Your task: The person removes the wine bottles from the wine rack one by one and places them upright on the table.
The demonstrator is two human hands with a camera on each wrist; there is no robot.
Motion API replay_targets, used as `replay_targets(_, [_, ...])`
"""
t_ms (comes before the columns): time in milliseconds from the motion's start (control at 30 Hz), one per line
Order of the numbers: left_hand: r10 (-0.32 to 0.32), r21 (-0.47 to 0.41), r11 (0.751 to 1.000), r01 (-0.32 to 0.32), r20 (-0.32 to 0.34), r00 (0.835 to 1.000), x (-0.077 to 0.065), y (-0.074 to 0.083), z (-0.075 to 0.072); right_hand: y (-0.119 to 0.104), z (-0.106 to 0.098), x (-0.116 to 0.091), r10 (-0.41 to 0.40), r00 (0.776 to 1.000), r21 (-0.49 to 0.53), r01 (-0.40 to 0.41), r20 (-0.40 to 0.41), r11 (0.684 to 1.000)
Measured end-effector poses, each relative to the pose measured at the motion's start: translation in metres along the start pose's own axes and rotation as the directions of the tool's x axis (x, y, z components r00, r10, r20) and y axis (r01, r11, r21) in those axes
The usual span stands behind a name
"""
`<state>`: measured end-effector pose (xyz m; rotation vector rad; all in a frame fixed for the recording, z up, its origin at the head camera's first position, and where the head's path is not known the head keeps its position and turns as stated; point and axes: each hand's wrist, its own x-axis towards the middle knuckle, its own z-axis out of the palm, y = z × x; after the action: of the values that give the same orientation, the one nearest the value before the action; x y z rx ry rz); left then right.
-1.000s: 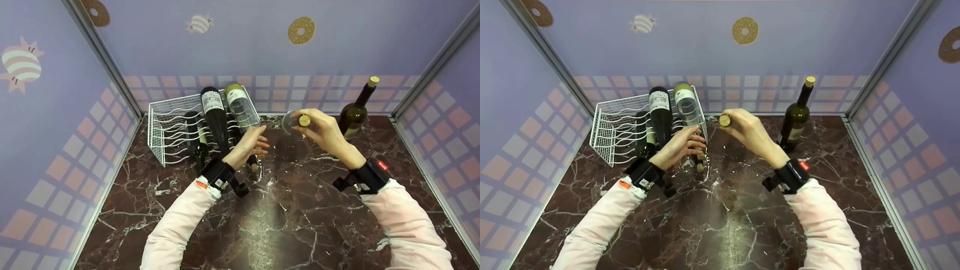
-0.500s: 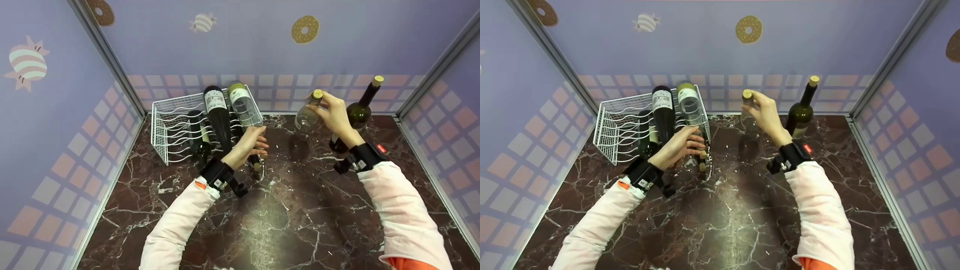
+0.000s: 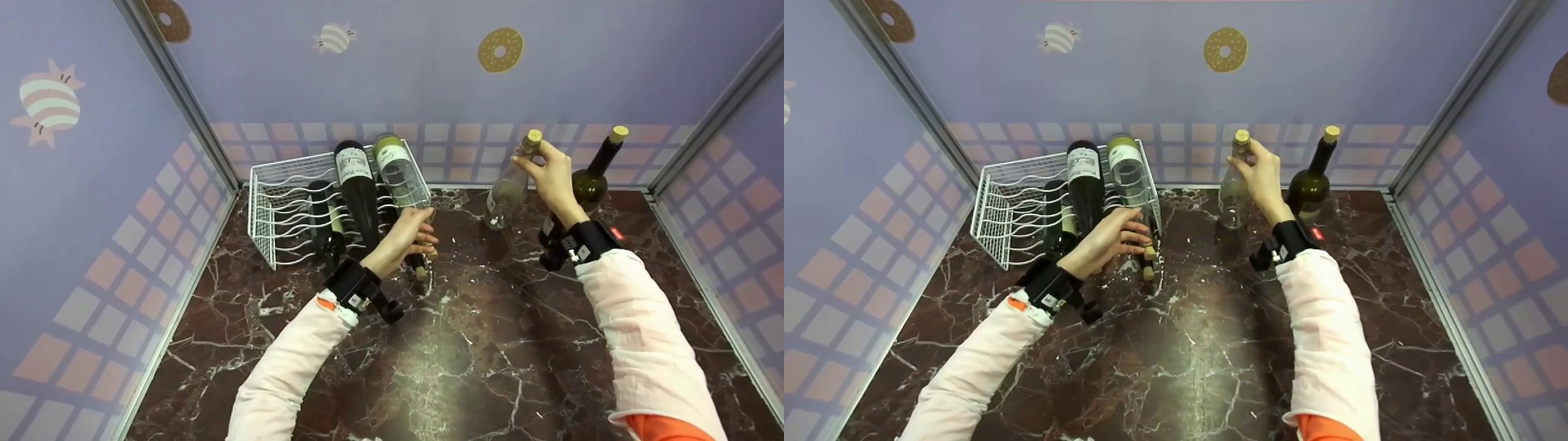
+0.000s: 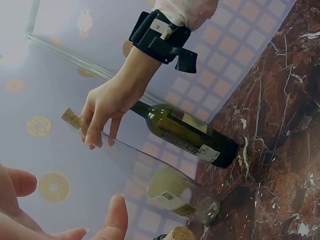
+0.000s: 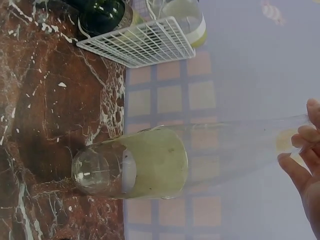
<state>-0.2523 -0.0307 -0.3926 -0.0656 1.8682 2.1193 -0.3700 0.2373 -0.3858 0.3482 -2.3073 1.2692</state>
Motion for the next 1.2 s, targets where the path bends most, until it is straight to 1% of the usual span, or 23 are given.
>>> replay_targets(267, [-0.019, -0.017, 1.0, 0.018, -0.012, 1.0, 0.002, -0.003, -0.003, 0.005, -0.004, 0.01, 0.019, 0.999, -0.027, -0.02, -0.025, 0.999])
replay_targets(467, [-0.018, -0.024, 1.0, 0.017, -0.017, 1.0, 0.001, -0.002, -0.004, 0.009, -0.012, 0.016, 0.081, 0.996, -0.053, -0.082, -0.023, 0.995])
replay_targets(633, [-0.028, -0.03, 0.999, 0.027, -0.032, 0.999, 0.002, -0.002, -0.005, 0.013, -0.019, 0.022, 0.103, 0.994, -0.068, -0.105, -0.034, 0.992])
replay_targets(800, [-0.015, -0.021, 1.0, 0.014, -0.024, 1.0, 0.001, -0.002, -0.006, 0.015, -0.024, 0.026, 0.118, 0.992, -0.103, -0.121, -0.032, 0.987])
replay_targets(967, [-0.022, -0.024, 1.0, 0.021, -0.03, 0.999, 0.0, -0.002, -0.007, 0.017, -0.029, 0.029, 0.133, 0.991, -0.13, -0.135, -0.021, 0.982])
replay_targets(1200, [-0.033, -0.04, 0.999, 0.031, -0.038, 0.999, 0.002, -0.001, -0.008, 0.019, -0.033, 0.031, 0.14, 0.99, -0.176, -0.134, 0.026, 0.975])
